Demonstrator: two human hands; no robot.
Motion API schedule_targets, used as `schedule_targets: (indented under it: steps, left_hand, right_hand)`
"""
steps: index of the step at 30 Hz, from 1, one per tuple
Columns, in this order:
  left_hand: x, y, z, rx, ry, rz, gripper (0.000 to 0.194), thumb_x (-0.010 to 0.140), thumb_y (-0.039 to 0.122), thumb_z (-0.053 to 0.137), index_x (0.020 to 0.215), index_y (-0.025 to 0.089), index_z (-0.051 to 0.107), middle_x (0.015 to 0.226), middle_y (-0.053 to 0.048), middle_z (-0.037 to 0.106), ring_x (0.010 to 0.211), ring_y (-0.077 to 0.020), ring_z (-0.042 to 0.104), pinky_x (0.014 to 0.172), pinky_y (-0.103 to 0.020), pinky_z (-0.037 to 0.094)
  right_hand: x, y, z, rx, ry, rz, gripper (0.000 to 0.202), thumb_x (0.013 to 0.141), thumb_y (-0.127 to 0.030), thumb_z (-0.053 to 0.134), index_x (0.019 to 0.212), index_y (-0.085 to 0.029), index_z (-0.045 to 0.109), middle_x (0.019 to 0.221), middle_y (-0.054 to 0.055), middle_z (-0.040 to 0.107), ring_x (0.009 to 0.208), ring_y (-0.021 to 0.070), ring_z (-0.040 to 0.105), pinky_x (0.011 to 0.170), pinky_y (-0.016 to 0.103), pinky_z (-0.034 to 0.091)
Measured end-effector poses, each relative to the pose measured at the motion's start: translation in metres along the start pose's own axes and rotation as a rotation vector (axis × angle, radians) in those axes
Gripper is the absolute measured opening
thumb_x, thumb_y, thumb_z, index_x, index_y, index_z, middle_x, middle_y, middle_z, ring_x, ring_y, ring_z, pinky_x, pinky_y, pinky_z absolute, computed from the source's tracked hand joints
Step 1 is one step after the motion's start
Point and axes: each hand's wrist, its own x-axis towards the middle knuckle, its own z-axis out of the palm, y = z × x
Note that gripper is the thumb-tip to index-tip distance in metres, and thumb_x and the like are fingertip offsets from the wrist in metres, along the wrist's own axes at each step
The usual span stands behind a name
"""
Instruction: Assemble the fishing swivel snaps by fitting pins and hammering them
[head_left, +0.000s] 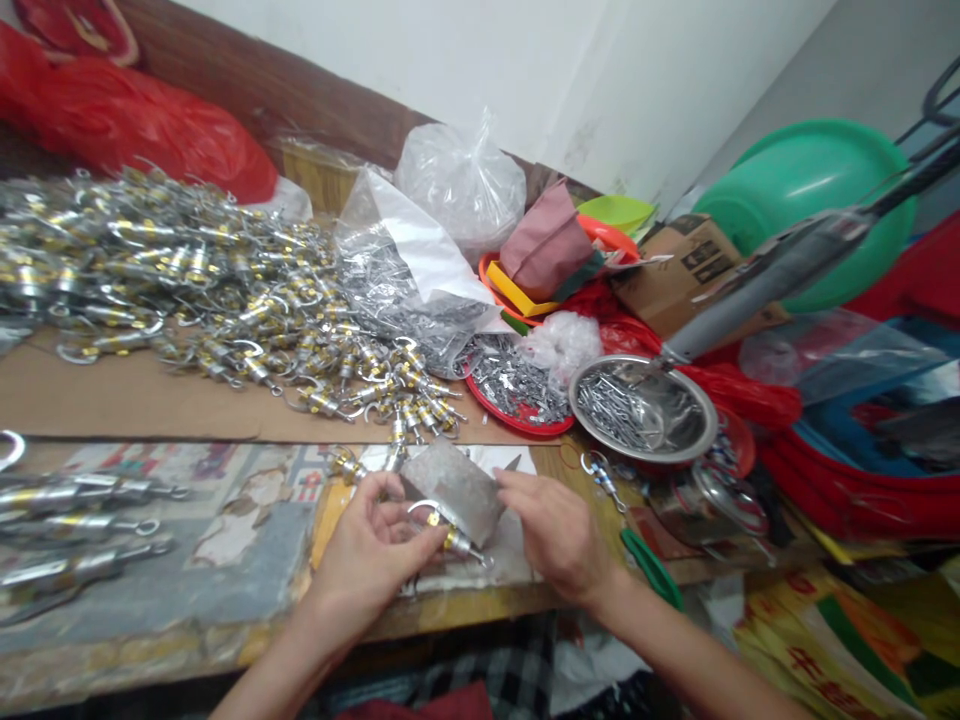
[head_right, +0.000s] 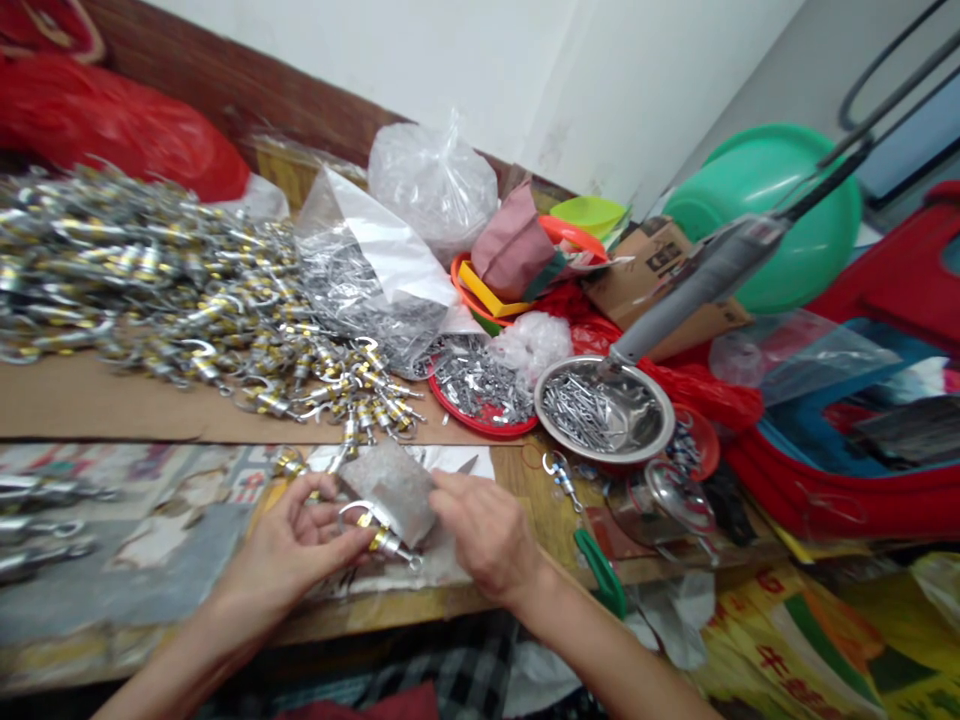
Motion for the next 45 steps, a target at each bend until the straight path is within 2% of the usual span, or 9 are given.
schedule_targets:
  steps: [4, 6, 9, 19, 25, 29, 32, 38, 45]
  left_hand:
    - [0.000, 0.000, 0.000, 0.014, 0.013, 0.012, 0.049, 0.056, 0.018, 0.073, 0.079, 0.024, 0.031, 0.060, 0.005, 0.066, 0.051, -0.0157, 0.065, 0.048, -0.025, 0.052]
    - [0.001, 0.001, 0.001, 0.012, 0.018, 0.020, 0.049, 0.055, 0.018, 0.073, 0.078, 0.024, 0.031, 0.061, 0.005, 0.067, 0.051, -0.0155, 0.065, 0.048, -0.024, 0.051]
    - [0.001, 0.001, 0.002, 0.012, 0.039, 0.038, 0.049, 0.053, 0.019, 0.074, 0.078, 0.024, 0.032, 0.060, 0.005, 0.067, 0.048, -0.0140, 0.064, 0.046, -0.022, 0.050]
    - [0.000, 0.005, 0.003, -0.003, 0.035, 0.013, 0.051, 0.052, 0.018, 0.074, 0.078, 0.024, 0.031, 0.059, 0.006, 0.067, 0.051, -0.0151, 0.065, 0.049, -0.026, 0.052]
    - [-0.001, 0.007, 0.003, 0.008, 0.031, 0.024, 0.051, 0.052, 0.018, 0.074, 0.077, 0.023, 0.031, 0.058, 0.005, 0.067, 0.051, -0.0144, 0.065, 0.049, -0.023, 0.050]
    - [0.001, 0.006, 0.001, 0.021, 0.015, 0.010, 0.051, 0.052, 0.018, 0.075, 0.078, 0.023, 0.031, 0.059, 0.005, 0.067, 0.051, -0.0136, 0.064, 0.051, -0.024, 0.051]
    - [0.000, 0.005, 0.002, -0.002, 0.038, 0.010, 0.051, 0.051, 0.018, 0.076, 0.078, 0.023, 0.033, 0.058, 0.006, 0.067, 0.050, -0.0137, 0.064, 0.050, -0.025, 0.052]
    - [-0.008, 0.009, 0.006, 0.085, 0.077, 0.019, 0.031, 0.053, 0.025, 0.075, 0.076, 0.018, 0.055, 0.061, 0.000, 0.070, 0.057, -0.0186, 0.067, 0.057, -0.027, 0.055]
    - [-0.011, 0.020, 0.002, 0.357, 0.070, 0.000, 0.027, 0.052, 0.026, 0.076, 0.078, 0.019, 0.073, 0.072, -0.004, 0.075, 0.069, -0.0213, 0.067, 0.062, -0.024, 0.052]
  right_hand:
    - [-0.031, 0.015, 0.001, -0.022, -0.324, 0.549, 0.034, 0.080, -0.028, 0.051, 0.111, -0.015, 0.051, 0.091, 0.010, 0.062, 0.084, 0.0224, 0.060, 0.070, 0.034, 0.049]
    - [-0.042, 0.018, 0.002, 0.028, -0.477, 0.629, 0.032, 0.080, -0.030, 0.051, 0.109, -0.016, 0.053, 0.089, 0.009, 0.060, 0.084, 0.0226, 0.059, 0.071, 0.034, 0.048]
    - [-0.047, 0.017, 0.000, 0.128, -0.433, 0.718, 0.022, 0.083, -0.025, 0.045, 0.102, -0.016, 0.054, 0.086, 0.007, 0.058, 0.080, 0.0189, 0.059, 0.071, 0.031, 0.048]
    - [0.003, -0.026, -0.045, 0.328, 0.117, 0.295, 0.046, 0.080, -0.004, 0.049, 0.121, -0.023, 0.046, 0.101, 0.006, 0.060, 0.091, 0.0149, 0.057, 0.076, 0.023, 0.047]
    - [0.005, -0.034, -0.031, 0.282, -0.248, 0.267, 0.049, 0.082, -0.004, 0.037, 0.128, -0.020, 0.041, 0.089, 0.007, 0.063, 0.076, 0.0156, 0.060, 0.063, 0.025, 0.050]
    - [0.001, -0.036, -0.032, 0.247, -0.149, 0.298, 0.050, 0.082, -0.005, 0.038, 0.130, -0.020, 0.038, 0.093, 0.008, 0.062, 0.079, 0.0165, 0.059, 0.067, 0.027, 0.050]
    - [-0.006, -0.035, -0.029, 0.299, -0.228, 0.357, 0.048, 0.083, -0.007, 0.039, 0.128, -0.020, 0.041, 0.087, 0.007, 0.063, 0.073, 0.0159, 0.060, 0.064, 0.026, 0.051]
    - [-0.025, 0.009, -0.004, 0.351, -0.150, 0.707, 0.038, 0.082, -0.027, 0.051, 0.117, -0.014, 0.054, 0.108, 0.011, 0.063, 0.095, 0.0218, 0.060, 0.079, 0.035, 0.050]
    - [0.000, 0.058, 0.018, 0.012, -0.402, 0.691, 0.028, 0.090, -0.023, 0.038, 0.103, -0.019, 0.063, 0.096, 0.006, 0.066, 0.090, 0.0164, 0.061, 0.079, 0.027, 0.047]
